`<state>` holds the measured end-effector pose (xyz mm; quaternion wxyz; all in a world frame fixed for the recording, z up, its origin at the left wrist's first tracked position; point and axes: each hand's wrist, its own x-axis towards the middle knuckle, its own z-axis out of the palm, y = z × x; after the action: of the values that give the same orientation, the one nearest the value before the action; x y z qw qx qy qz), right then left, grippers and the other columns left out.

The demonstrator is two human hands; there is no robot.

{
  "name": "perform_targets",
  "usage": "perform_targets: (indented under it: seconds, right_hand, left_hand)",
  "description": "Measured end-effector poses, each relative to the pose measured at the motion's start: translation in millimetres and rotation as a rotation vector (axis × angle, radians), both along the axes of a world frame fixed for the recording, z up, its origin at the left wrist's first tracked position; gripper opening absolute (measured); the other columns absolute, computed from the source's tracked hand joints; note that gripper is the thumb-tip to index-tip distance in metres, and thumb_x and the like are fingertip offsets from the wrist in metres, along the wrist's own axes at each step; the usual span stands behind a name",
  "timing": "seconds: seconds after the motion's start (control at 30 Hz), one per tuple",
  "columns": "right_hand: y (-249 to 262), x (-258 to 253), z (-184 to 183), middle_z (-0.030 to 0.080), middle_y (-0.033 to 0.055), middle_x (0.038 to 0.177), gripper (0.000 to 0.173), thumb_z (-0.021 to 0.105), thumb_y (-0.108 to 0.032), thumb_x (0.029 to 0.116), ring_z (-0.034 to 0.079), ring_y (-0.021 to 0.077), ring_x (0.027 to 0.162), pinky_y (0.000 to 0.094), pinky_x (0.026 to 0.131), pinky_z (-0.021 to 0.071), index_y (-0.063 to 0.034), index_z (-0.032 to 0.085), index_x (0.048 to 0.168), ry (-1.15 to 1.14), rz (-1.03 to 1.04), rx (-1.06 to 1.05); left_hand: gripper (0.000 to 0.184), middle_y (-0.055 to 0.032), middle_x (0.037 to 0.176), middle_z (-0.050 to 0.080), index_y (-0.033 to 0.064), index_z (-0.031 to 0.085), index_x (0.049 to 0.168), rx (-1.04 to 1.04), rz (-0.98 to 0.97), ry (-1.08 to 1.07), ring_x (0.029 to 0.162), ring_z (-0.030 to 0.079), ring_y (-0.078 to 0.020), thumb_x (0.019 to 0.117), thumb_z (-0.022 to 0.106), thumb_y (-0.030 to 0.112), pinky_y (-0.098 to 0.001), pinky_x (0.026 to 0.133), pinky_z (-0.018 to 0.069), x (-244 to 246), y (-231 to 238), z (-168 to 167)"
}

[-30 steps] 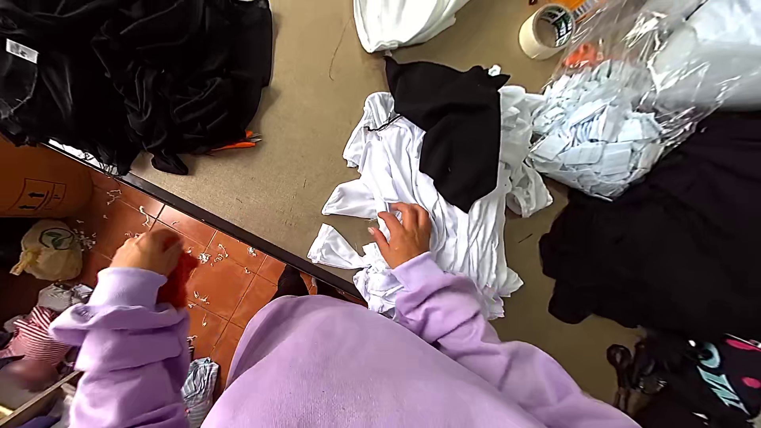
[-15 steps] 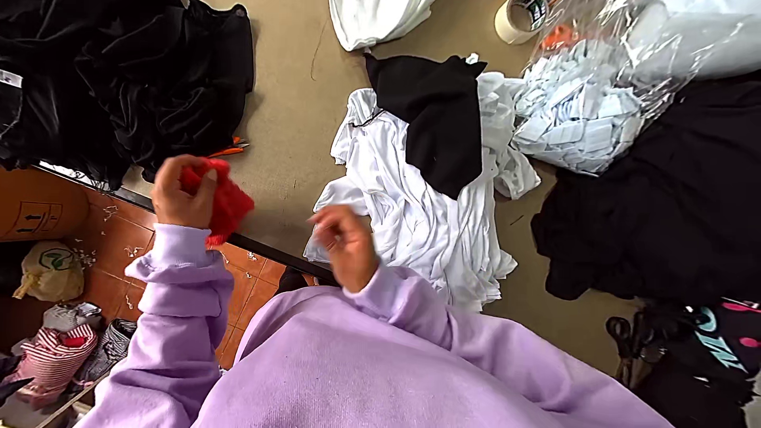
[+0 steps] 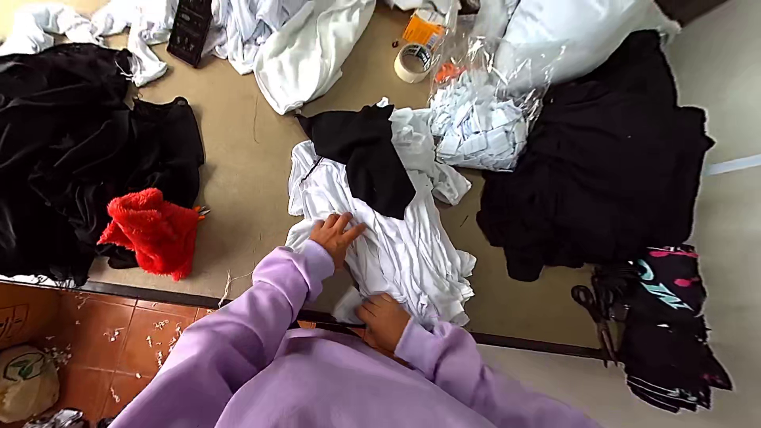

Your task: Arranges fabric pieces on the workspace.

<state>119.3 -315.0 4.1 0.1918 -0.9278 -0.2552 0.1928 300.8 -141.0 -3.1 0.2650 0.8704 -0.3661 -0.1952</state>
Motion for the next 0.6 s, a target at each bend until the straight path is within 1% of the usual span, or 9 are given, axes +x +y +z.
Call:
perform_targets:
  seconds: [0.1,0.17,0.2,0.27,0.3,0.37,0.47,0.53,0.6]
  right_hand:
    - [-31,-24,27,0.072,0.0254,0.111,0.016,0.064,0.002,0.0875,0.06,0.0485,0.12,0.0685,0.103,0.0375,0.006,0.076,0.098,0.292,-0.063,-0.304]
    - [-35,-44,37,0.068,0.0253,0.127,0.019,0.061,0.007,0.0872,0.049,0.0493,0.136,0.0744,0.109,0.0276,0.0077,0.077,0.097,0.357,-0.153,-0.402]
    - [-34,-57,38,0.068,0.0252,0.128,0.018,0.061,0.007,0.0882,0.046,0.0495,0.139,0.0767,0.11,0.0253,0.0074,0.077,0.096,0.322,-0.192,-0.383]
    - [-33,-78,32,0.075,0.0219,0.11,0.013,0.068,0.005,0.084,0.061,0.0493,0.124,0.08,0.099,0.0376,0.002,0.08,0.089,0.06,-0.215,-0.236]
    - [-30,-78,32,0.075,0.0199,0.109,0.016,0.066,0.004,0.0866,0.065,0.0474,0.119,0.0792,0.095,0.041,0.0002,0.08,0.093,0.033,-0.235,-0.156]
    - [-23,-58,49,0.069,0.0217,0.127,0.029,0.052,-0.002,0.1013,0.061,0.045,0.125,0.0741,0.103,0.037,0.0,0.074,0.119,0.298,-0.307,-0.067]
    - [-20,-23,58,0.065,0.0263,0.132,0.031,0.051,-0.013,0.1057,0.063,0.0483,0.12,0.0676,0.095,0.0485,-0.002,0.07,0.128,0.419,-0.384,0.015]
    - [-19,-8,62,0.065,0.0279,0.131,0.029,0.057,-0.01,0.1027,0.063,0.0486,0.12,0.0658,0.094,0.0498,0.0002,0.07,0.127,0.397,-0.392,0.045]
    - [-22,-1,58,0.069,0.0271,0.121,0.026,0.062,-0.007,0.0976,0.068,0.047,0.111,0.0631,0.089,0.0543,0.002,0.072,0.12,0.21,-0.373,0.114]
  left_hand:
    - [0.038,-0.0217,0.148,0.054,0.0137,0.068,0.134,-0.065,-0.085,-0.072,0.139,0.048,-0.0445,0.0969,0.065,0.008,-0.0604,0.108,0.0441,22,-4,-26]
    - [0.04,-0.0197,0.151,0.052,0.009,0.064,0.138,0.056,-0.142,0.106,0.141,0.046,-0.0402,0.0978,0.065,0.007,-0.0562,0.115,0.0395,42,-11,3]
    - [0.041,-0.0212,0.147,0.055,0.0041,0.063,0.138,0.056,-0.119,0.146,0.137,0.052,-0.0399,0.0969,0.063,0.005,-0.0567,0.113,0.0421,52,-15,22]
    - [0.05,-0.0272,0.138,0.059,0.0025,0.057,0.142,-0.093,0.071,0.04,0.125,0.061,-0.0453,0.0928,0.066,0.004,-0.0614,0.102,0.0501,72,-25,52]
    - [0.062,-0.0294,0.141,0.055,0.0071,0.051,0.149,-0.143,0.149,-0.044,0.124,0.059,-0.0485,0.0906,0.072,0.008,-0.0631,0.098,0.0516,86,-32,62]
    - [0.082,-0.027,0.157,0.039,0.0226,0.041,0.159,-0.053,0.214,-0.151,0.136,0.046,-0.0514,0.0871,0.08,0.018,-0.0677,0.096,0.0476,120,-48,69]
    - [0.045,-0.014,0.163,0.037,0.0194,0.066,0.137,0.1,0.233,-0.095,0.153,0.025,-0.0431,0.0928,0.07,0.011,-0.0751,0.109,0.0283,166,-59,56]
    - [0.038,-0.0174,0.152,0.052,0.007,0.064,0.136,0.012,0.274,0.045,0.148,0.038,-0.0397,0.0981,0.057,0.003,-0.0714,0.113,0.0284,189,-50,56]
    - [0.038,-0.0291,0.135,0.061,-0.0065,0.056,0.137,-0.287,0.424,0.201,0.131,0.057,-0.042,0.1003,0.051,-0.001,-0.0608,0.111,0.042,205,-34,69]
